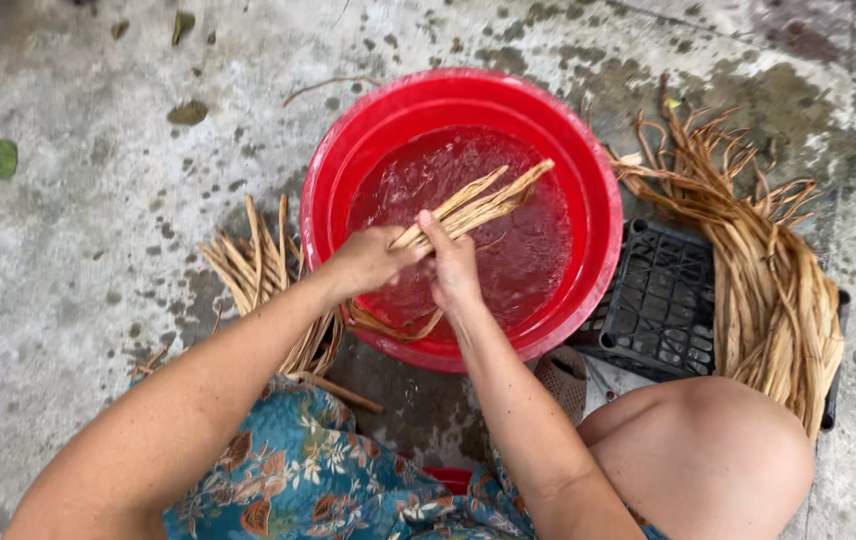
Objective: The person repeatedly picks up bundles of dried plant strips, submerges them in a red basin of water, and agitates them by hand. The strips are then placed into a black plastic crate beside the basin. The process is repeated for multiple bundles throughout the clip.
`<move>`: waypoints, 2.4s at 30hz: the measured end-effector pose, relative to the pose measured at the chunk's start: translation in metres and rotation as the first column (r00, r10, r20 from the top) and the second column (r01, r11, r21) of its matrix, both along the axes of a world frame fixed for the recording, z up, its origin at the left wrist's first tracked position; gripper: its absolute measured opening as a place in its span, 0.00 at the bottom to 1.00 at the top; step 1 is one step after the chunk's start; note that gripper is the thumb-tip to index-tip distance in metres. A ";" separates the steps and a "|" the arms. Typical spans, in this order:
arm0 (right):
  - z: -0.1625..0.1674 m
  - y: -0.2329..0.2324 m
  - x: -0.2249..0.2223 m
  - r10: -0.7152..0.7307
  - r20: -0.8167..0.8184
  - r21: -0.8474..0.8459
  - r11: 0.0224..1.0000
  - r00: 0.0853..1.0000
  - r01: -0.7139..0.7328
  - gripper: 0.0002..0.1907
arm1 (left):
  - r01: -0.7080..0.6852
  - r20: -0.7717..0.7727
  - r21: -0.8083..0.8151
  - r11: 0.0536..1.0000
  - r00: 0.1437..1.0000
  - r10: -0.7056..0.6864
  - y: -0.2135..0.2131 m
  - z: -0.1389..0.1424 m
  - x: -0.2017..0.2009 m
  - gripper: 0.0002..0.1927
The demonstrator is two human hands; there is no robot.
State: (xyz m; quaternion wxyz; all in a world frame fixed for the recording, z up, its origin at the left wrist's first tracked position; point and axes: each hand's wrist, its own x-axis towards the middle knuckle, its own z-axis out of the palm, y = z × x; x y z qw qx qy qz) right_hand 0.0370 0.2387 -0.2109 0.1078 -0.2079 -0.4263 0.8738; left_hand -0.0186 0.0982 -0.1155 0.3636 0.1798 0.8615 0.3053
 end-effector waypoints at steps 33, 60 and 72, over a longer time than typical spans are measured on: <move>0.015 0.019 0.001 -0.176 0.196 -0.081 0.977 0.965 0.195 0.15 | -0.122 0.091 0.171 0.978 0.990 0.107 -0.008 0.005 0.012 0.10; 0.016 -0.023 0.012 0.036 0.079 -0.005 0.999 0.996 -0.036 0.14 | -0.078 0.090 0.040 0.996 0.993 0.074 -0.018 -0.011 -0.002 0.19; 0.015 0.014 0.007 -0.195 0.079 -0.192 0.959 0.978 0.207 0.16 | -0.041 0.056 0.019 0.999 0.998 0.040 -0.023 -0.011 0.004 0.15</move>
